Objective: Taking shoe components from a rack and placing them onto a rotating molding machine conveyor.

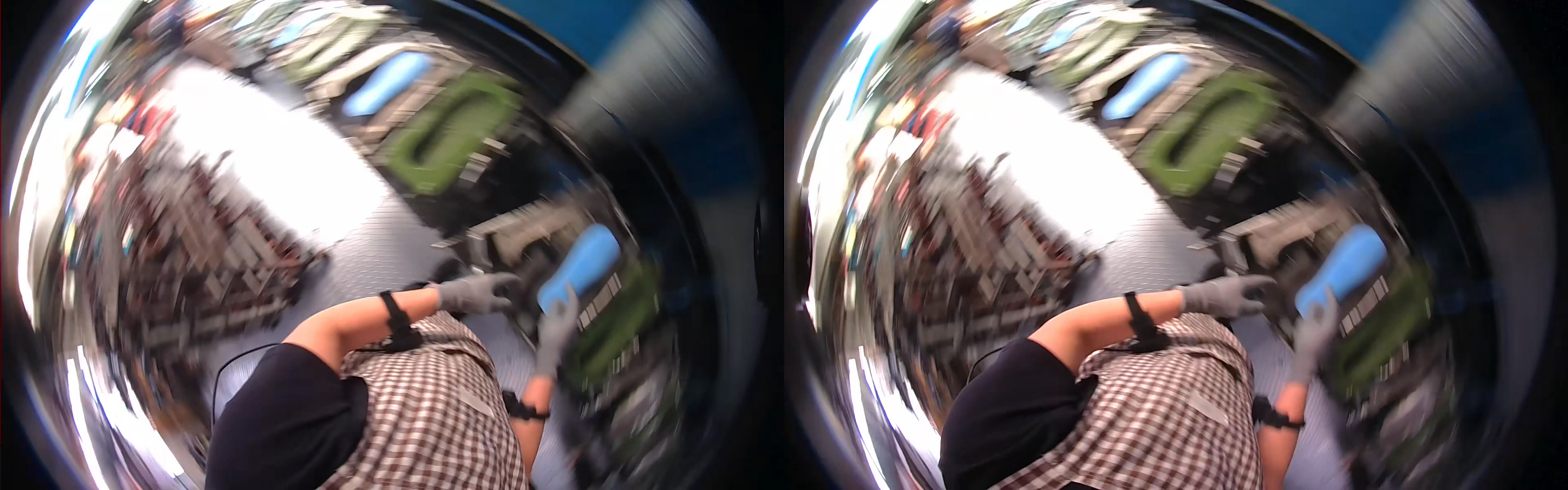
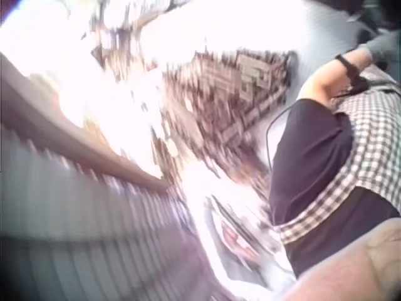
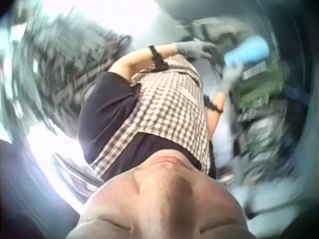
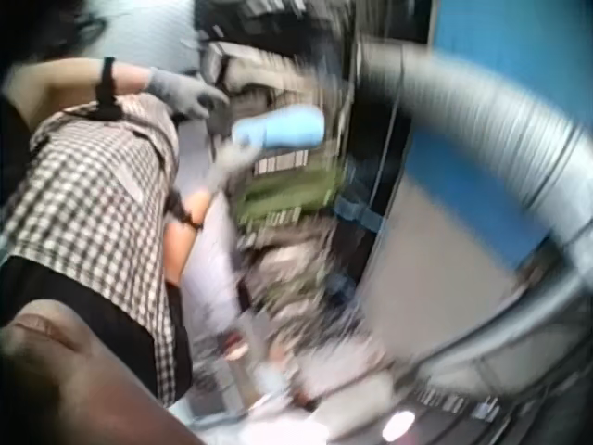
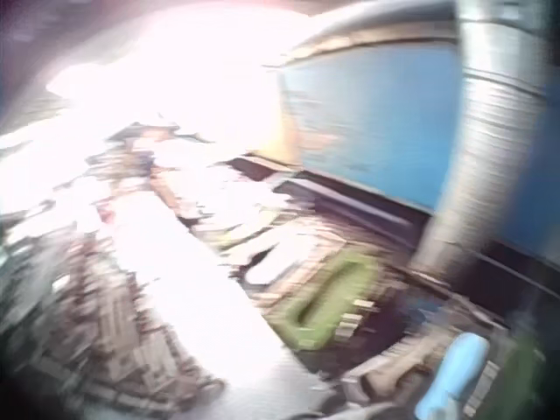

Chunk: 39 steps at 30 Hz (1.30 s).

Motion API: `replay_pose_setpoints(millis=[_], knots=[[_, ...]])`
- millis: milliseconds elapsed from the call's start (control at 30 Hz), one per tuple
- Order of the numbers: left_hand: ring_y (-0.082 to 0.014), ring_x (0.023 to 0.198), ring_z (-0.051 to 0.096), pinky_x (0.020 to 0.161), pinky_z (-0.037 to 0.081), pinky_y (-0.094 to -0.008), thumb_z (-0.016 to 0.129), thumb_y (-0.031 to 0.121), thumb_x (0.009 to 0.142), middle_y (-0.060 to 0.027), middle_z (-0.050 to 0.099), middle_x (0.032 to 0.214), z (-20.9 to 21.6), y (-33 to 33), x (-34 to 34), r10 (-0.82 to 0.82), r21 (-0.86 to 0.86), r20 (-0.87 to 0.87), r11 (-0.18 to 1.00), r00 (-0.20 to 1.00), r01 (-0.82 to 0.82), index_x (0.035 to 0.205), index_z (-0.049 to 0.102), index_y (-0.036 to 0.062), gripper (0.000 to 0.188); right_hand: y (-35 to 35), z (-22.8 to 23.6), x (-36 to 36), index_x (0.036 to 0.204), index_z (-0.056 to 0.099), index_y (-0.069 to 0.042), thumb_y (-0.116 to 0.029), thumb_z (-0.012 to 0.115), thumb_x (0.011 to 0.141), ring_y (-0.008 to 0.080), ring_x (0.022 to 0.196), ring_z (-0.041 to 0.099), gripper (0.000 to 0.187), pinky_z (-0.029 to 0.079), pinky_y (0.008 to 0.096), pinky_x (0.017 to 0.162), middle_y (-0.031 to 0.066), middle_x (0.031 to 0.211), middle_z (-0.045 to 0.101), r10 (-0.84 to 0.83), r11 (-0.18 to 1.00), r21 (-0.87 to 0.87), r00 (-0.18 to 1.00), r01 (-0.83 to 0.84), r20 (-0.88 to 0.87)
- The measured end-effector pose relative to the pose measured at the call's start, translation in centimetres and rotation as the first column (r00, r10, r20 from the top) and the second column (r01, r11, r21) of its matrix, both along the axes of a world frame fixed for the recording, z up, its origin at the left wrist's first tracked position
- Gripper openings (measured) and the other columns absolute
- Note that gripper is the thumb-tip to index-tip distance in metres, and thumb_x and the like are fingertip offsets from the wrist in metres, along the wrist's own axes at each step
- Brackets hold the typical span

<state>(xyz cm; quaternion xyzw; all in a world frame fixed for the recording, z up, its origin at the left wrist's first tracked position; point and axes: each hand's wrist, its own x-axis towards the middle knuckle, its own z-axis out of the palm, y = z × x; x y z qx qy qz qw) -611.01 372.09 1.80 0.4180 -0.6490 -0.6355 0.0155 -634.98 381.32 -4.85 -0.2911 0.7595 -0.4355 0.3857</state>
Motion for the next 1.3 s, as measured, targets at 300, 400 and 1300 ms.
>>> replay_pose_setpoints(millis=[300,400,1300], knots=[[-0.0229,0.128,0.063,0.111,0.048,-0.0336,0.062,0.030,0.105,-0.0177,0.067,0.142,5.6,6.8,28.4,0.980,-0.309,-0.106,0.130,0.170,-0.942,0.148,0.059,0.0012,0.051,-5.5,5.4,10.5,0.146,0.061,0.001,-0.012,0.057,0.109,0.0103,0.078,0.054,0.040,0.047,0.0233,0.068,0.0033,0.108,0.066,0.371,0.874,-0.326,0.928,-0.360,-0.031],[-0.0141,0.106,0.064,0.093,0.054,-0.0303,0.063,0.024,0.106,-0.0103,0.070,0.123,4.5,10.1,39.2,0.929,-0.272,-0.253,-0.338,-0.272,-0.901,0.149,0.056,0.0000,0.050,-9.2,8.0,19.4,0.144,0.063,0.000,-0.008,0.059,0.106,0.0033,0.072,0.044,0.039,0.040,0.0212,0.062,-0.0050,0.093,0.058,0.574,0.711,-0.469,0.818,-0.525,-0.046],[-0.0232,0.149,0.042,0.127,0.023,-0.0454,0.081,0.025,0.094,-0.0074,0.042,0.163,13.5,6.5,82.1,-0.040,0.496,-0.567,-0.814,-0.823,-0.303,0.168,0.018,0.0099,0.099,-20.1,16.5,99.2,0.142,0.066,-0.004,-0.011,0.063,0.105,0.0084,0.078,0.061,0.038,0.053,0.0251,0.072,0.0009,0.090,0.065,0.959,-0.280,-0.537,-0.208,-0.796,-0.192]])
